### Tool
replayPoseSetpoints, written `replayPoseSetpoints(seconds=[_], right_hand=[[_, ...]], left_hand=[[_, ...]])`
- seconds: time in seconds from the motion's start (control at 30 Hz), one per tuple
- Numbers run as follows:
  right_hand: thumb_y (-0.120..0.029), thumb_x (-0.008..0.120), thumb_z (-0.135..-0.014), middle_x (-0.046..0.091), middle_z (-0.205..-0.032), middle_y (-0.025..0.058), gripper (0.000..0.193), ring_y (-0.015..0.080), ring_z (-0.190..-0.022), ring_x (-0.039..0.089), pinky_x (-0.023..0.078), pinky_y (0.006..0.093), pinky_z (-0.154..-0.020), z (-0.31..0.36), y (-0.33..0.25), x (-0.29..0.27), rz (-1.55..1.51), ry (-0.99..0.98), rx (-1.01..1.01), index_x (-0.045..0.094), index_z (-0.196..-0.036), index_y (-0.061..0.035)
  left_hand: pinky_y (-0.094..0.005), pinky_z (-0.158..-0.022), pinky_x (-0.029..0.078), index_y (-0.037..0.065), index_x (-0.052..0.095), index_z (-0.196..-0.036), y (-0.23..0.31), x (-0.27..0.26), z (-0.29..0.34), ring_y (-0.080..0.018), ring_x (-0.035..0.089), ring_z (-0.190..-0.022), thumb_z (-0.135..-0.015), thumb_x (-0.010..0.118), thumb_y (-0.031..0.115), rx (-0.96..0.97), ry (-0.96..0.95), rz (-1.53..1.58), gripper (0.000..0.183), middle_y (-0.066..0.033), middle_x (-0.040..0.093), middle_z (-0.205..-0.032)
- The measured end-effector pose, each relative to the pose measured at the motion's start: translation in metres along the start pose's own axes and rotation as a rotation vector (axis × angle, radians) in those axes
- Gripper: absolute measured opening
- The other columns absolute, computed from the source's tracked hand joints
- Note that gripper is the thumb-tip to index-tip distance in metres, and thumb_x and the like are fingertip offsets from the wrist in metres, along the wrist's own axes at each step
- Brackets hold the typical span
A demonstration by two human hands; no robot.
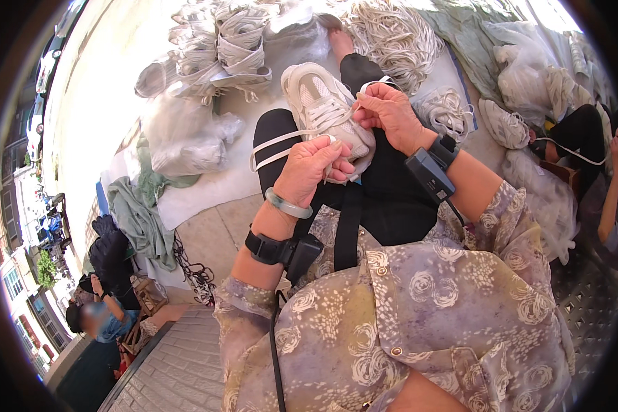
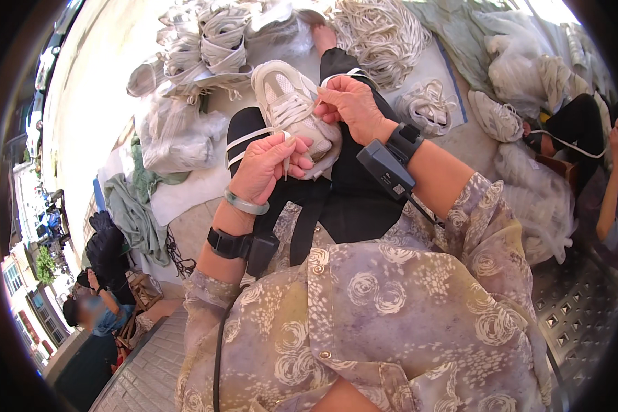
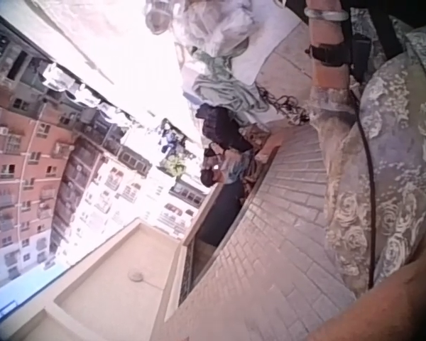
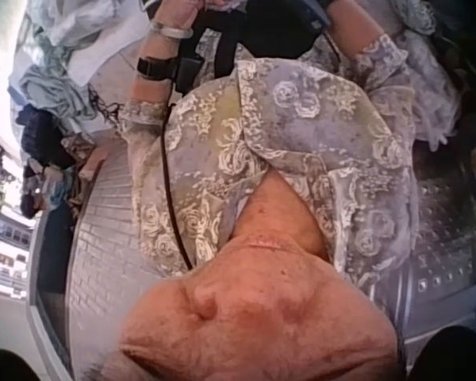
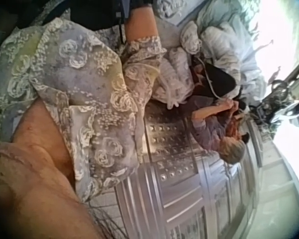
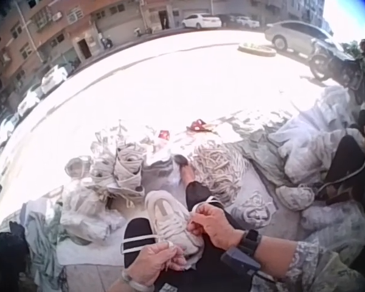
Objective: Lacing a white sneaker by hand.
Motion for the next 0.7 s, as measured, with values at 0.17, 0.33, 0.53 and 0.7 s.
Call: replayPoseSetpoints(seconds=[0.17, 0.33, 0.53, 0.7], right_hand=[[-0.013, 0.061, -0.085, 0.062, -0.077, 0.0032, 0.009, 0.0095, -0.065, 0.06, 0.048, 0.0216, -0.056, 0.001, -0.002, -0.001, -0.009, -0.009, 0.016, 0.055, -0.081, -0.0086], [-0.011, 0.062, -0.084, 0.062, -0.077, 0.0025, 0.008, 0.0093, -0.065, 0.06, 0.049, 0.0216, -0.056, -0.002, 0.001, -0.006, 0.003, -0.028, -0.013, 0.056, -0.082, -0.0076], [-0.008, 0.063, -0.082, 0.059, -0.071, -0.0001, 0.007, 0.0063, -0.061, 0.055, 0.045, 0.0201, -0.054, -0.007, 0.009, -0.007, 0.147, -0.002, -0.17, 0.057, -0.082, -0.0048], [-0.007, 0.063, -0.082, 0.057, -0.066, -0.002, 0.009, 0.0048, -0.057, 0.052, 0.043, 0.0193, -0.051, -0.007, 0.011, -0.002, 0.294, 0.057, -0.342, 0.056, -0.079, -0.0022]], left_hand=[[-0.0238, -0.07, 0.052, -0.005, 0.05, -0.117, -0.001, 0.005, -0.021, -0.0149, 0.063, -0.08, -0.091, 0.05, 0.012, 0.06, 0.06, 0.049, 0.031, -0.0081, 0.061, -0.091], [-0.0245, -0.072, 0.052, -0.006, 0.045, -0.123, -0.002, 0.009, -0.022, -0.0151, 0.063, -0.082, -0.091, 0.05, 0.011, 0.092, 0.087, 0.053, 0.037, -0.0073, 0.061, -0.092], [-0.0249, -0.072, 0.053, -0.006, 0.043, -0.124, -0.002, 0.007, -0.024, -0.0147, 0.062, -0.083, -0.091, 0.05, 0.011, 0.072, 0.08, 0.027, 0.038, -0.0069, 0.06, -0.092], [-0.0246, -0.071, 0.053, -0.007, 0.045, -0.122, -0.005, 0.005, -0.024, -0.0145, 0.062, -0.084, -0.091, 0.051, 0.012, 0.08, 0.074, -0.005, 0.037, -0.0078, 0.059, -0.099]])
Point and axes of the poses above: each hand's wrist, its own z-axis away from the middle knuckle, its own x-axis out of the palm, y = z × x, the point moved 1 cm from there along -z, towards the middle knuckle
